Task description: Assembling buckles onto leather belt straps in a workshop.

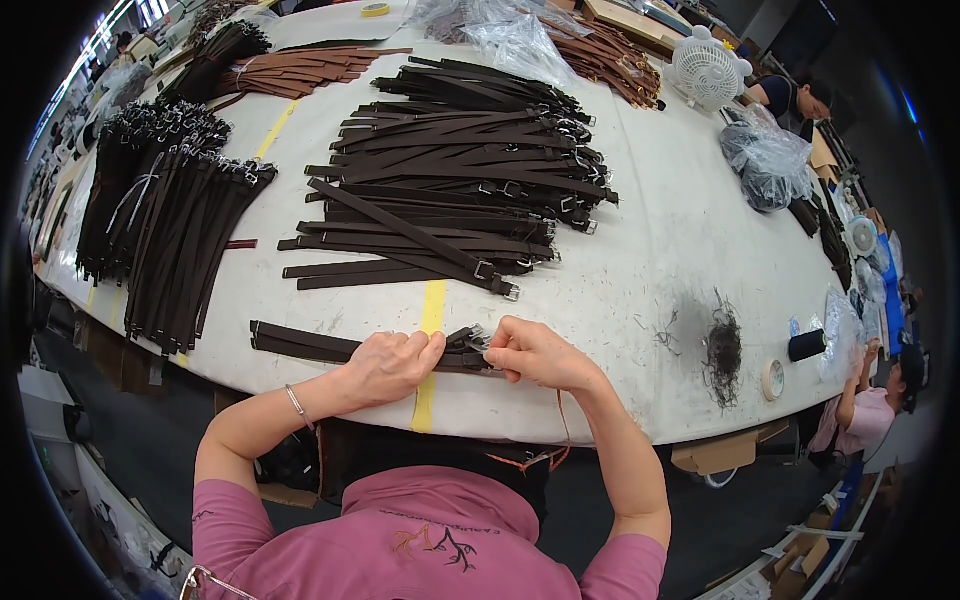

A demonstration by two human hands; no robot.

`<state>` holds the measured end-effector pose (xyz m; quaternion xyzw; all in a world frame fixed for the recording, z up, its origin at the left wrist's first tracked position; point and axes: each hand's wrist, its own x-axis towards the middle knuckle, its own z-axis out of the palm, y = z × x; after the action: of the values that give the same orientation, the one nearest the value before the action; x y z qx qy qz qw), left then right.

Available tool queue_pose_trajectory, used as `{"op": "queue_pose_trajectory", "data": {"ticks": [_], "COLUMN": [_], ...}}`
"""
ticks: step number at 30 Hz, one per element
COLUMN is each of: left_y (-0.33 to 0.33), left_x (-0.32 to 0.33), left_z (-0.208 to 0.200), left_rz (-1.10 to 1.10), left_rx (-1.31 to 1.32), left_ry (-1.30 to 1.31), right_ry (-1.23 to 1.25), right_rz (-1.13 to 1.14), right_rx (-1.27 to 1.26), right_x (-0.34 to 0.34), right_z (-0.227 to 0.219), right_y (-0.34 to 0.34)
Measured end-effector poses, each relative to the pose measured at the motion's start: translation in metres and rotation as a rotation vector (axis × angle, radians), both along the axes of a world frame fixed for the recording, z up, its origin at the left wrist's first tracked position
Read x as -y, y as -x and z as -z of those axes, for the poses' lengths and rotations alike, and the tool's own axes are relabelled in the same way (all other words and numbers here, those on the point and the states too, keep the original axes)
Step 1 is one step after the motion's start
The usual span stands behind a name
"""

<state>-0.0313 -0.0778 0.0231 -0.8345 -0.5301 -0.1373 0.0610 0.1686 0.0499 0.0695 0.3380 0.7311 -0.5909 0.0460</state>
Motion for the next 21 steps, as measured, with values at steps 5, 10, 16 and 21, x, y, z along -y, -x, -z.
{"op": "queue_pose_trajectory", "data": {"ticks": [5,10,16,21], "left_y": [0.008,0.011,0.022,0.019], "left_x": [0.005,0.009,0.014,0.013], "left_z": [-0.011,-0.025,-0.036,-0.043], "left_rz": [-0.063,-0.098,-0.183,-0.133], "left_rx": [0.189,0.231,0.342,0.436], "left_ry": [0.115,0.036,0.073,0.357], "right_ry": [0.215,0.331,-0.08,-0.354], "right_rz": [0.236,0.301,0.329,0.206], "right_rx": [-0.209,-0.439,-0.279,-0.367], "right_x": [-0.002,-0.007,0.008,0.047], "right_z": [-0.005,-0.009,-0.016,0.007], "right_y": [-0.017,-0.039,-0.029,0.017]}}
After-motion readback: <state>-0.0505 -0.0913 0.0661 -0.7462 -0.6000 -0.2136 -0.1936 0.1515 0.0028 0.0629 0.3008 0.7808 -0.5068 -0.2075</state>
